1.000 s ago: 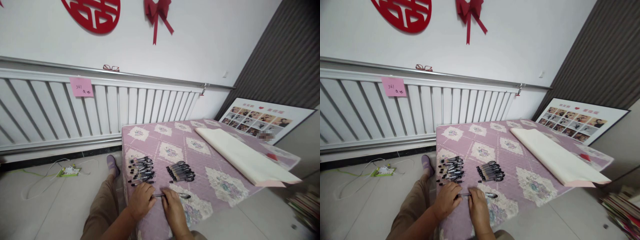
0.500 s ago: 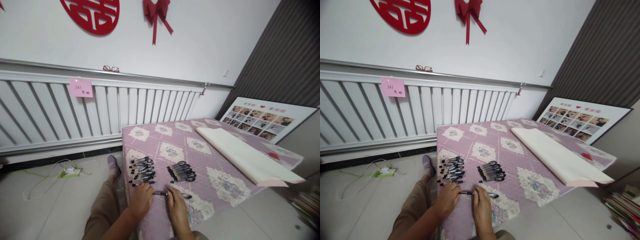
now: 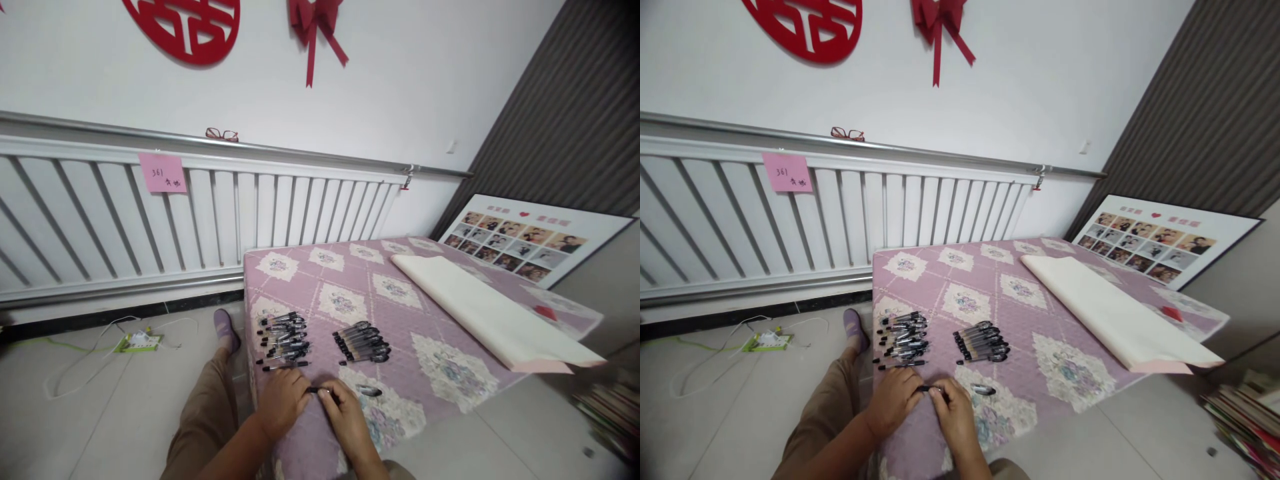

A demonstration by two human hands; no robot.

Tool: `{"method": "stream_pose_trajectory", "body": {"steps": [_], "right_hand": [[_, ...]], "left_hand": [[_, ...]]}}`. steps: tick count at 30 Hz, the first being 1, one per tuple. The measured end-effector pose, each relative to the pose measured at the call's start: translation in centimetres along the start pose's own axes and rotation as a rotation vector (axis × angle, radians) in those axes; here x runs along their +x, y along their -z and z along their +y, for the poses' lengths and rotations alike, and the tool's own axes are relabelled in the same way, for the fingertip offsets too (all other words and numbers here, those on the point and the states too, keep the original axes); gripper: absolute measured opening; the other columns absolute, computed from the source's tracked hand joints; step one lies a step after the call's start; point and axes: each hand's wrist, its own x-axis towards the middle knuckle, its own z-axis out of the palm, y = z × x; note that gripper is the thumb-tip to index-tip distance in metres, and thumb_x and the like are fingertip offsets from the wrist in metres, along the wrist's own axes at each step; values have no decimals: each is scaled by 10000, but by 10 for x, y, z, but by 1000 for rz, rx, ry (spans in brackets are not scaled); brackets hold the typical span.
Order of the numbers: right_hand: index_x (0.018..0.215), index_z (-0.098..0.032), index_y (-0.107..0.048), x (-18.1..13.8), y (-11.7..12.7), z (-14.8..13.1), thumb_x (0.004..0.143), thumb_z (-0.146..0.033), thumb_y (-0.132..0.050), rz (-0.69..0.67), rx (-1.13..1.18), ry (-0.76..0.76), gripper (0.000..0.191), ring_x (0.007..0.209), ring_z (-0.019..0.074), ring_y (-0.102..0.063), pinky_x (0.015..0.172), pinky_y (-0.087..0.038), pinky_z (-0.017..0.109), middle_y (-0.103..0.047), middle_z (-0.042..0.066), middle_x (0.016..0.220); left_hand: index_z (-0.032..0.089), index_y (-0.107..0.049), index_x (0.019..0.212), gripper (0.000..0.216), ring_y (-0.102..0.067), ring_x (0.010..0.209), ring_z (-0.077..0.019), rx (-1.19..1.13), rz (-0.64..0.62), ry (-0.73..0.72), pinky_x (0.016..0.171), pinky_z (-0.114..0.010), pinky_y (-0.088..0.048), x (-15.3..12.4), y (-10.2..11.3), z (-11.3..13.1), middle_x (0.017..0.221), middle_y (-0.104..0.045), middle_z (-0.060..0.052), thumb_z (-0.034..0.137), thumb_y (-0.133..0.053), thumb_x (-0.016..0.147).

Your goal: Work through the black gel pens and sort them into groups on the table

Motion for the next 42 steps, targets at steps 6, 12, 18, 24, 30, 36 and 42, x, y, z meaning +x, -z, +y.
{"method": "stream_pose_trajectory", "body": {"steps": [6, 12, 18, 24, 30, 36, 42], "right_hand": [[852, -209, -627, 0, -4, 0, 828, -394, -542, 55, 130, -95, 205, 795, 205, -604, 747, -452, 287, -662, 31, 820], [601, -227, -463, 0, -10, 5, 887, -467, -446, 111, 14, -80, 374, 614, 171, -502, 596, -383, 266, -533, -10, 610], [656, -218, -525, 1, -9, 3, 881, -445, -458, 76, 41, -88, 326, 668, 184, -542, 644, -413, 270, -572, 5, 660], [865, -209, -626, 1, -1, -2, 820, -354, -531, 25, 144, -87, 179, 824, 201, -607, 774, -454, 280, -664, 32, 845], [785, -211, -595, 3, -6, -2, 847, -408, -503, 59, 54, -91, 226, 717, 187, -579, 689, -442, 278, -620, 11, 732], [601, -224, -495, 6, -14, 1, 906, -463, -398, 116, -78, -57, 399, 607, 173, -507, 604, -384, 279, -557, 1, 618], [707, -208, -587, 6, -5, -2, 863, -402, -479, 24, 112, -64, 271, 701, 184, -576, 674, -443, 272, -620, 15, 705]], "left_hand": [[237, -607, 988, 164, -553, 932, -192, -3, 13, 15, 840, -323, -396, -1, -1, -2, 966, -628, -6, 319, -468, 960], [233, -608, 1001, 162, -558, 926, -196, 10, 26, 31, 838, -324, -401, -2, -1, -2, 972, -634, -17, 328, -486, 951], [234, -608, 969, 160, -560, 916, -201, 30, 12, 21, 819, -328, -400, -1, -2, -3, 957, -633, -9, 326, -477, 954], [232, -612, 969, 186, -552, 906, -203, 25, 34, 36, 826, -336, -394, -2, -1, -2, 943, -634, -17, 322, -450, 963], [237, -608, 965, 171, -551, 910, -202, 9, 49, 31, 833, -340, -392, -2, -1, -2, 947, -632, -10, 315, -456, 961], [242, -600, 980, 170, -547, 924, -204, 31, 12, 38, 841, -347, -383, -1, -1, -2, 961, -629, -6, 313, -446, 967], [235, -605, 999, 198, -538, 919, -199, 37, 18, 61, 841, -345, -372, -1, 1, -2, 964, -624, -15, 319, -427, 975]]}}
